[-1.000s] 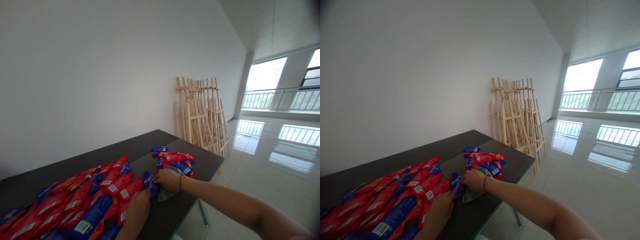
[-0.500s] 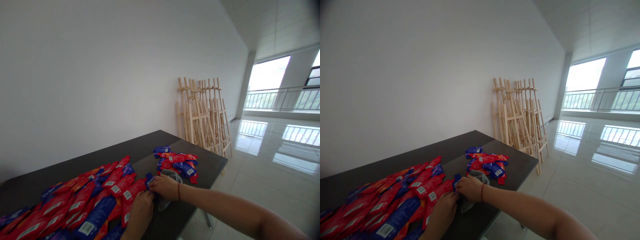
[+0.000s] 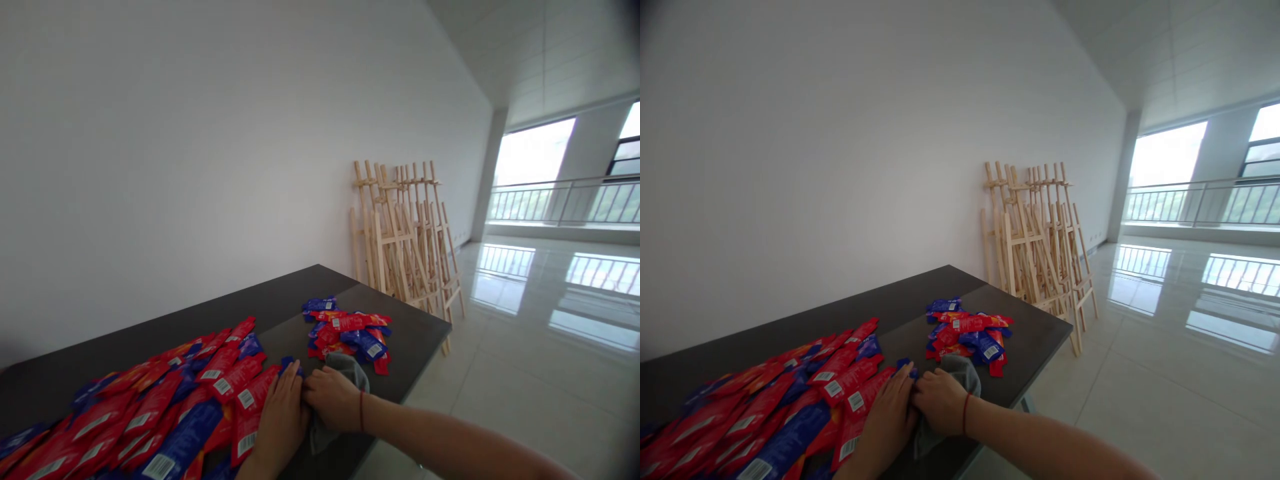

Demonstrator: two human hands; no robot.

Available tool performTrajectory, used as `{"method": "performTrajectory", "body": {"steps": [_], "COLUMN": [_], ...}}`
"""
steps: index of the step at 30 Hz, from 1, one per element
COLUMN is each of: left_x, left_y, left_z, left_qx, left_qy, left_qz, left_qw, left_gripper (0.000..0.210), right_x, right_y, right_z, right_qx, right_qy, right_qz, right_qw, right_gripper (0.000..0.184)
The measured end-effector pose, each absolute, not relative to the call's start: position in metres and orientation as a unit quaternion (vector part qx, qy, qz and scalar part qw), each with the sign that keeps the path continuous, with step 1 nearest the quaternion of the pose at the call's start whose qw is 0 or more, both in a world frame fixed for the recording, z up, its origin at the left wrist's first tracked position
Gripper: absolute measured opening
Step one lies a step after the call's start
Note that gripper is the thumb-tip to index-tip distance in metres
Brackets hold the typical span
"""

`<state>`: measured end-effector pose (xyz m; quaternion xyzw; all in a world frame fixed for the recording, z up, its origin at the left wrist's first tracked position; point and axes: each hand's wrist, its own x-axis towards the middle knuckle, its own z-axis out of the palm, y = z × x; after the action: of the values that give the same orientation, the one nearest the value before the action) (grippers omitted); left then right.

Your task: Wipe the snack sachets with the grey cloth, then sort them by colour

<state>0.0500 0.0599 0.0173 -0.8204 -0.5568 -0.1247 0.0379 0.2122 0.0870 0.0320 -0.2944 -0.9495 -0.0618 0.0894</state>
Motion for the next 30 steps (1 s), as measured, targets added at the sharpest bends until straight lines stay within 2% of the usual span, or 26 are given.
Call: {"method": "performTrajectory", "body": {"steps": [3, 5, 9, 14, 21, 25, 30], "left_x": [0.049, 0.046, 0.033, 0.021, 0.063, 0.097, 0.117], "left_y": [0.062, 0.063, 0.064, 0.07, 0.105, 0.135, 0.153], "left_z": [0.018, 0.02, 0.029, 0.049, 0.04, 0.024, 0.019], "left_qx": [-0.841, -0.844, -0.814, -0.775, -0.774, -0.798, -0.843], "left_qy": [-0.536, -0.533, -0.575, -0.609, -0.614, -0.581, -0.509], "left_qz": [-0.076, -0.043, 0.018, 0.079, -0.045, -0.09, -0.121], "left_qw": [0.021, 0.028, 0.083, 0.149, 0.147, 0.133, 0.125], "left_gripper": [0.063, 0.06, 0.061, 0.055, 0.042, 0.043, 0.037], "right_x": [0.217, 0.227, 0.255, 0.282, 0.267, 0.263, 0.266], "right_y": [0.078, 0.073, 0.068, 0.072, 0.081, 0.077, 0.077], "right_z": [0.029, 0.029, 0.037, 0.046, 0.036, 0.03, 0.024], "right_qx": [-0.272, -0.268, -0.284, -0.351, -0.398, -0.388, -0.381], "right_qy": [-0.957, -0.958, -0.943, -0.91, -0.908, -0.912, -0.912], "right_qz": [-0.033, -0.002, 0.074, 0.1, 0.025, -0.031, -0.041], "right_qw": [0.098, 0.107, 0.155, 0.198, 0.129, 0.128, 0.147], "right_gripper": [0.024, 0.032, 0.045, 0.048, 0.037, 0.028, 0.024]}}
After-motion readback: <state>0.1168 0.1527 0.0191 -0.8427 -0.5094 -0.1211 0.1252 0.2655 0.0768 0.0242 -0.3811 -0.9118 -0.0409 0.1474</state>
